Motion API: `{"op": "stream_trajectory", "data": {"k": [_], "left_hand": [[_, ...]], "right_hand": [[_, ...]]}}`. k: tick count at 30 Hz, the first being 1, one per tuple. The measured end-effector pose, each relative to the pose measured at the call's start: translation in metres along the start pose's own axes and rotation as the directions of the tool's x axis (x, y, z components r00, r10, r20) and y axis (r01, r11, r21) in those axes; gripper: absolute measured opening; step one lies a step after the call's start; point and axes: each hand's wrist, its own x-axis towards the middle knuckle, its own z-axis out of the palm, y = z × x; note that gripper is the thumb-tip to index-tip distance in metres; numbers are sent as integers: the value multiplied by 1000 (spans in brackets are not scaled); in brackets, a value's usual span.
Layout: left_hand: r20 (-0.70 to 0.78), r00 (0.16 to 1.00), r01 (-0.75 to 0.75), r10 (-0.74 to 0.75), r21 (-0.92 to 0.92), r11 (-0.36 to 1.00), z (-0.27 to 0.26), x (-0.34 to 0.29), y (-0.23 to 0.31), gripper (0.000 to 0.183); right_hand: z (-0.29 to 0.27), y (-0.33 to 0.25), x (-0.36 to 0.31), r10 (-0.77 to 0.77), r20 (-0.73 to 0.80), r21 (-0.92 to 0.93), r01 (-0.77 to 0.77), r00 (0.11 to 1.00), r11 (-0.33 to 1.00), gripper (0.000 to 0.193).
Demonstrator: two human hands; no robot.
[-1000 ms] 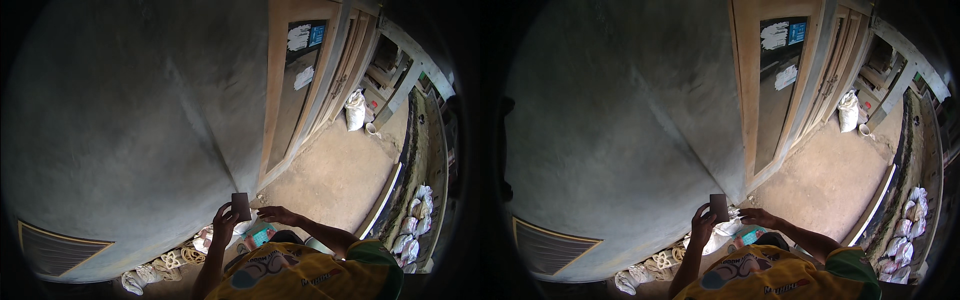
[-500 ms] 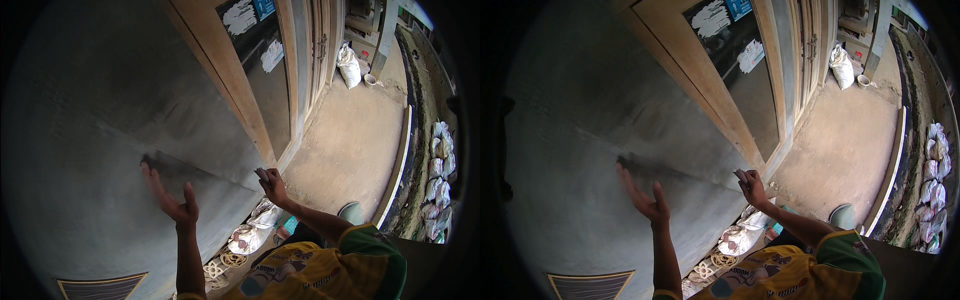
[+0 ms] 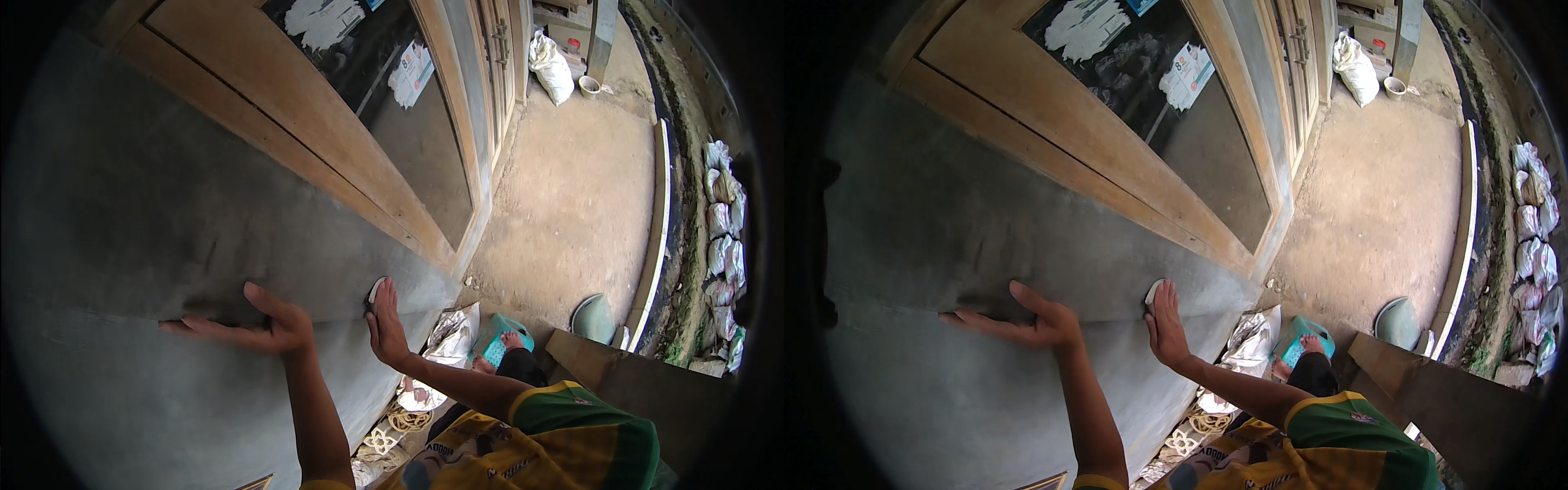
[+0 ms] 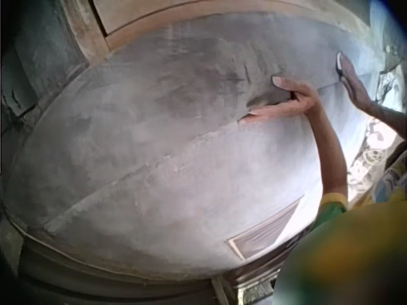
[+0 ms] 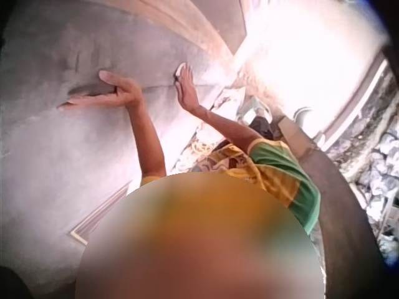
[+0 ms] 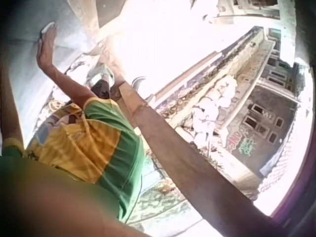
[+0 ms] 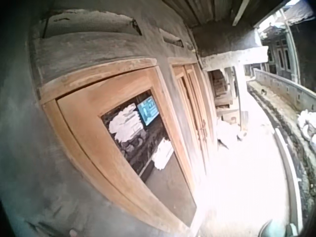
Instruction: The person smooths a freshly plastered wall using a sanding block held in the right hand while the left hand supports the arm. The person moves the block up and down along the wall surface, focusing on the area near a wooden door frame.
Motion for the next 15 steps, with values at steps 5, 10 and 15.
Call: {"op": "stream_trajectory", "data": {"k": [5,10,15], "left_hand": [[12,1000,-1,0,31,1000,0,0,1,71],[-1,999,37,-37,9,999,1,-2,0,72],[8,1000,28,-28,23,999,2,-5,-1,73]], "right_hand": [[4,6,9,71,-59,-74,-76,996,994,70],[2,-14,9,-13,40,-26,14,999,1000,68],[0,2,19,84,-90,-54,-89,992,995,65]]}}
